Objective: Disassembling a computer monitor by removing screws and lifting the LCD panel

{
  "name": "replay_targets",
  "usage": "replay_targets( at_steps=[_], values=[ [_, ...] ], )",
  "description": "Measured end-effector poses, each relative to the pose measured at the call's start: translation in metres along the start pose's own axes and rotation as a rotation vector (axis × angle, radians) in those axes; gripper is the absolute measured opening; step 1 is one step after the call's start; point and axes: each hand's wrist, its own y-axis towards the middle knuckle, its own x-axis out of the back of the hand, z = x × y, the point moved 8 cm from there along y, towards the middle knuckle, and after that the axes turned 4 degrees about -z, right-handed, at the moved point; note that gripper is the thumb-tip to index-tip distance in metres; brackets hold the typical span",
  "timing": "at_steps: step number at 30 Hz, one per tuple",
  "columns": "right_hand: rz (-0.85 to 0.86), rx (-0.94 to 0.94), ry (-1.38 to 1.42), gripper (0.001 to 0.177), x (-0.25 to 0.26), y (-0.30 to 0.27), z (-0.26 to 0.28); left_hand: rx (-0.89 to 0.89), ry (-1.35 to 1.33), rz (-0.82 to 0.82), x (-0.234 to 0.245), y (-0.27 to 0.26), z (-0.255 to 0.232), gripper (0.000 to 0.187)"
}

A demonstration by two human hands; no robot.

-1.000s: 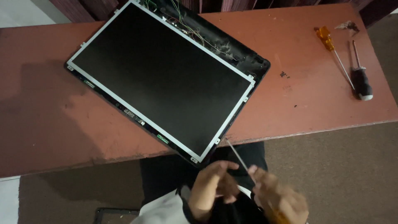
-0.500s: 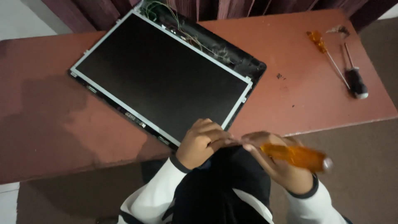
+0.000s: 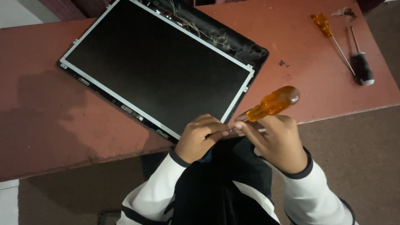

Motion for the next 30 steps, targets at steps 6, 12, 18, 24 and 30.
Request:
replay_targets(
  at_steps=[6, 12, 18, 24, 30],
  values=[
    [-0.024, 0.017, 0.015, 0.021, -0.005, 0.000, -0.002, 0.023, 0.072, 0.075, -0.004, -0.004, 0.009, 0.014],
    [0.022, -0.032, -0.036, 0.028, -0.012, -0.005, -0.012, 0.025, 0.124, 0.127, -0.007, -0.005, 0.012, 0.021],
    [-0.022, -0.034, 0.031, 0.019, -0.011, -0.006, -0.010, 0.028, 0.149, 0.163, -0.009, -0.003, 0.010, 0.019],
    [-0.023, -0.044, 0.042, 0.018, -0.013, -0.007, -0.013, 0.083, 0.170, 0.183, -0.010, -0.005, 0.015, 0.020],
    [-0.022, -0.061, 0.082, 0.017, -0.012, -0.005, -0.012, 0.053, 0.179, 0.142, -0.008, -0.006, 0.014, 0.015]
  ],
)
